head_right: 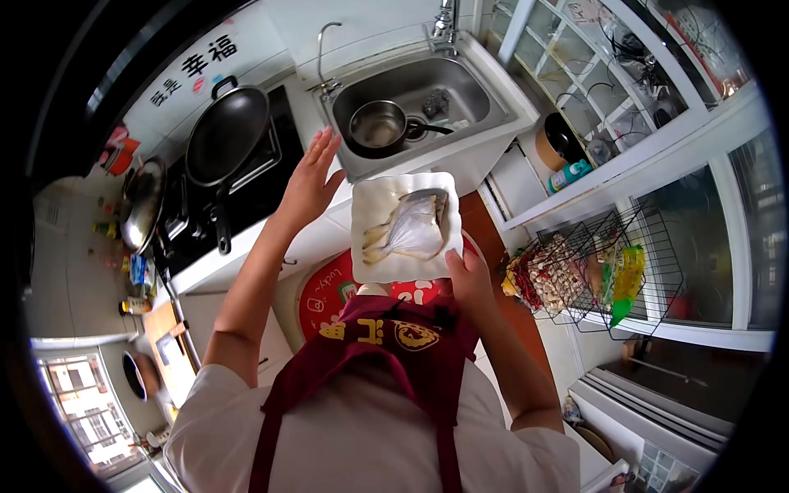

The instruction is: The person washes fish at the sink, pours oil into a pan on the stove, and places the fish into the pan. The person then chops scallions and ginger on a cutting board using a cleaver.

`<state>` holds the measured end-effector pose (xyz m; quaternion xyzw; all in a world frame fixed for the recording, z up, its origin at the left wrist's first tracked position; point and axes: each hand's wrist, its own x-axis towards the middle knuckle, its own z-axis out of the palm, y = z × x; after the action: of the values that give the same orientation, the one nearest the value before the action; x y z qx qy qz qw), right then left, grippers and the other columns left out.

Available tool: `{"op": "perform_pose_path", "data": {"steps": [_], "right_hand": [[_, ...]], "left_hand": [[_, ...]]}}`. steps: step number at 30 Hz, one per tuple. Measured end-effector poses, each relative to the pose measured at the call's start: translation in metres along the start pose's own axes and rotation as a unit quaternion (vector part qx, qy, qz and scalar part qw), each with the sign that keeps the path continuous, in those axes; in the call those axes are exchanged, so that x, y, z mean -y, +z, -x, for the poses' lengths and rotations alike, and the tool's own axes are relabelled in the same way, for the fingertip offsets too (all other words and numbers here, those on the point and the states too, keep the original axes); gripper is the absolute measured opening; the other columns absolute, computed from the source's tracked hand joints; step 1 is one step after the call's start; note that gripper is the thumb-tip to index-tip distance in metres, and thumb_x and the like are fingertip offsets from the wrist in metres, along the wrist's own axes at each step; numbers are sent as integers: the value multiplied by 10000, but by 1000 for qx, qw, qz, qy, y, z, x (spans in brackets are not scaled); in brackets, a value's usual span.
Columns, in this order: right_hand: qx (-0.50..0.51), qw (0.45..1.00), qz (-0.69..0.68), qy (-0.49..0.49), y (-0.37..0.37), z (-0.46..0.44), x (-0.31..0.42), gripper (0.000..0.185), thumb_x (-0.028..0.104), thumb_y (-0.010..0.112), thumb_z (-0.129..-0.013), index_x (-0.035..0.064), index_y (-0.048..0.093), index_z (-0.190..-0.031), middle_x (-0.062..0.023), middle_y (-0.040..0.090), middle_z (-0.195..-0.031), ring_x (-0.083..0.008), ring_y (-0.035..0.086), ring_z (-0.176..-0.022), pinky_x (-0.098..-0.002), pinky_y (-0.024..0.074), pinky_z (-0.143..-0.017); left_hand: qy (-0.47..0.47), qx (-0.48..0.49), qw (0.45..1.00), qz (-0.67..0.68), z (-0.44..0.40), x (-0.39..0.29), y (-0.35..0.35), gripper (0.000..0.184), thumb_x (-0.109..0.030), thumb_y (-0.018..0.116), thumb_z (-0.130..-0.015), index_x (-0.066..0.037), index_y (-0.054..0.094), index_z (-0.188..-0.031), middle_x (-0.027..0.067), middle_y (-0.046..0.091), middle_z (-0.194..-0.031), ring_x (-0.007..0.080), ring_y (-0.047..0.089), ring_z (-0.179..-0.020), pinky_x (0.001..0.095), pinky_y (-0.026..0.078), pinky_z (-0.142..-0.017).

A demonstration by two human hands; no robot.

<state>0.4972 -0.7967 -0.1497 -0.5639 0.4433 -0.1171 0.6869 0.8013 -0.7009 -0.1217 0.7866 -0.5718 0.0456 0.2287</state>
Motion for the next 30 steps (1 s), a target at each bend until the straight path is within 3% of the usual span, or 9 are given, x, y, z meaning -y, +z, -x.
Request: {"op": "perform_pose_path", "data": {"steps": [6,9,17,19,23,26,27,28,30], "right_hand": [[-45,999,-18,8,-21,-84,6,275,226,464,-943,-14,592,-981,-75,623,-742,-134,583,-543,-255,473,-473],[-93,994,-38,41,-24,-116,21,269,215,453,-949,-17,588,-957,-78,611,-695,-132,569,-521,-259,466,-466],[-229,966,-83,89,-31,-171,36,268,235,491,-942,-19,570,-976,-82,612,-723,-137,574,-524,-246,465,-446],[-237,963,-76,103,-41,-178,36,275,251,489,-945,-11,568,-969,-69,605,-690,-128,561,-512,-241,452,-441],[-234,965,-48,107,-74,-205,29,286,270,481,-950,2,581,-945,-53,600,-672,-118,545,-498,-235,438,-436],[-224,967,-49,109,-100,-234,42,270,233,478,-944,-13,587,-917,-96,614,-679,-135,566,-488,-250,456,-439],[-215,969,-38,116,-111,-243,45,270,233,476,-945,-12,586,-920,-95,614,-679,-134,566,-487,-250,456,-440],[-206,971,-29,121,-122,-256,47,270,233,474,-946,-11,585,-924,-95,614,-679,-134,566,-486,-250,456,-440],[-178,976,12,129,-143,-287,52,284,242,468,-951,-21,575,-944,-86,608,-672,-130,552,-464,-249,454,-439]], "left_hand": [[84,41,982,-163,-155,57,102,553,-190,462,-873,-30,363,-1393,126,262,-1510,238,248,-1401,434,266,-1099],[149,48,956,-247,-242,85,156,598,-203,466,-872,-27,306,-1421,113,202,-1532,229,189,-1421,420,230,-1117],[170,165,908,-345,-425,122,249,591,-208,385,-924,-49,210,-1466,43,115,-1563,167,99,-1439,403,134,-1152],[170,204,881,-392,-441,130,247,616,-231,410,-925,-50,190,-1471,47,92,-1567,170,84,-1441,388,137,-1154],[101,232,894,-370,-440,131,265,654,-202,464,-886,-58,203,-1468,76,158,-1548,205,111,-1438,400,145,-1151],[42,230,942,-240,-418,112,260,571,-214,450,-903,-31,304,-1424,80,185,-1536,225,107,-1436,396,159,-1147],[100,185,939,-273,-401,107,262,517,-290,473,-908,-12,404,-1339,110,304,-1477,248,329,-1354,433,319,-1072],[79,310,922,-220,-387,95,267,439,-298,460,-924,-66,464,-1296,86,434,-1367,230,427,-1264,418,371,-1016],[-9,413,911,3,-372,77,273,351,-328,453,-941,-126,549,-1212,44,591,-1176,193,554,-1080,390,449,-896]]}}
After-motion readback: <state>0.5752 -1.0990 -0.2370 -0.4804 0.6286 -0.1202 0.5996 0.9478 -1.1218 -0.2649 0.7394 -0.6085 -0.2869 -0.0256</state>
